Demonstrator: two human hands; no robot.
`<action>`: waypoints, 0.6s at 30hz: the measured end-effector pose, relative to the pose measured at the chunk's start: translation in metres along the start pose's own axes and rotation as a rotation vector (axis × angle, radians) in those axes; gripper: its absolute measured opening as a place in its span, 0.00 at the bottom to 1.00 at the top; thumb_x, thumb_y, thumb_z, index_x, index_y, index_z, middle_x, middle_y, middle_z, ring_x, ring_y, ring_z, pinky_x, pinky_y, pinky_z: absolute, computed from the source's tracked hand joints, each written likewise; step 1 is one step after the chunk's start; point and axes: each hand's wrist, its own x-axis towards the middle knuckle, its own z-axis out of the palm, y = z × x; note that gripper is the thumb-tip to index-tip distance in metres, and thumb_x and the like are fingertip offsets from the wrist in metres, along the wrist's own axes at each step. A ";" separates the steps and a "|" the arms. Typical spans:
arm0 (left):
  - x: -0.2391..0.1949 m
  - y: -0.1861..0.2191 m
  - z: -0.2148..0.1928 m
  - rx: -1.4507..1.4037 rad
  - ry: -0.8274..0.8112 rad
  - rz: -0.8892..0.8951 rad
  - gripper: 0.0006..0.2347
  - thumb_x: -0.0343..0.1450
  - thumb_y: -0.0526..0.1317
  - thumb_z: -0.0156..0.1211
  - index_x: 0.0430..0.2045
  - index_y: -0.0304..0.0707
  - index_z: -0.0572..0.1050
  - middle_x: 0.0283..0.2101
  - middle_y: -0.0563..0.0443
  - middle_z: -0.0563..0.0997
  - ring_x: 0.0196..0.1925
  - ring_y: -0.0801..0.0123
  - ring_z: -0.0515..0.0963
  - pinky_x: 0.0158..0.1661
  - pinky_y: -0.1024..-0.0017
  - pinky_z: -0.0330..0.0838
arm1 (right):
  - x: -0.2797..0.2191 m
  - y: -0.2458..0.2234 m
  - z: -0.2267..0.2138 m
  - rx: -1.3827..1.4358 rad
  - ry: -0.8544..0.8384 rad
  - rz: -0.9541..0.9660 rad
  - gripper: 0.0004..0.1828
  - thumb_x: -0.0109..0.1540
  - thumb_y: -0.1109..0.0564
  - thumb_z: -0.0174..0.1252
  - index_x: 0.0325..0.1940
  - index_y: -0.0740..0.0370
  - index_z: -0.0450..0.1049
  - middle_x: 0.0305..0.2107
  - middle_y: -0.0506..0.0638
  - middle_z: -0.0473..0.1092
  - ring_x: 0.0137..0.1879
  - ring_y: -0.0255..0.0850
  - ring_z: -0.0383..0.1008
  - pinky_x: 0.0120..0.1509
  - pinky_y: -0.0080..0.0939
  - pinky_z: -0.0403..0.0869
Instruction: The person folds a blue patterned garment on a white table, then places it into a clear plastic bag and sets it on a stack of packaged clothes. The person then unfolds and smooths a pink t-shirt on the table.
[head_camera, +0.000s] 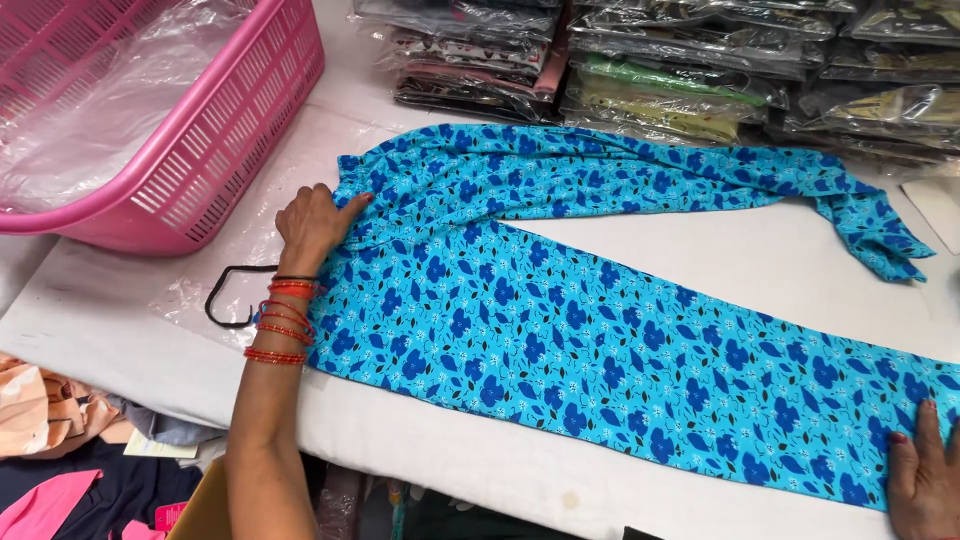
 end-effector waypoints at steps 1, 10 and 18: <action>0.007 0.004 0.002 -0.007 0.001 0.009 0.32 0.70 0.68 0.61 0.35 0.28 0.80 0.40 0.30 0.81 0.43 0.39 0.81 0.43 0.47 0.71 | 0.001 -0.003 -0.007 -0.007 0.007 0.007 0.28 0.78 0.47 0.42 0.80 0.62 0.56 0.69 0.75 0.54 0.72 0.65 0.61 0.74 0.57 0.65; 0.024 -0.010 0.057 -0.177 0.343 0.062 0.19 0.74 0.52 0.67 0.41 0.33 0.70 0.40 0.38 0.81 0.40 0.39 0.82 0.34 0.46 0.73 | 0.003 -0.019 -0.019 0.026 0.008 0.019 0.31 0.77 0.36 0.37 0.78 0.55 0.56 0.69 0.78 0.48 0.77 0.73 0.51 0.83 0.65 0.53; 0.053 -0.014 0.065 0.143 0.401 -0.017 0.21 0.72 0.53 0.67 0.41 0.36 0.65 0.35 0.41 0.81 0.31 0.50 0.84 0.27 0.57 0.76 | 0.012 -0.020 -0.021 -0.318 -0.156 0.226 0.37 0.67 0.27 0.28 0.80 0.33 0.48 0.78 0.55 0.45 0.81 0.65 0.38 0.79 0.70 0.41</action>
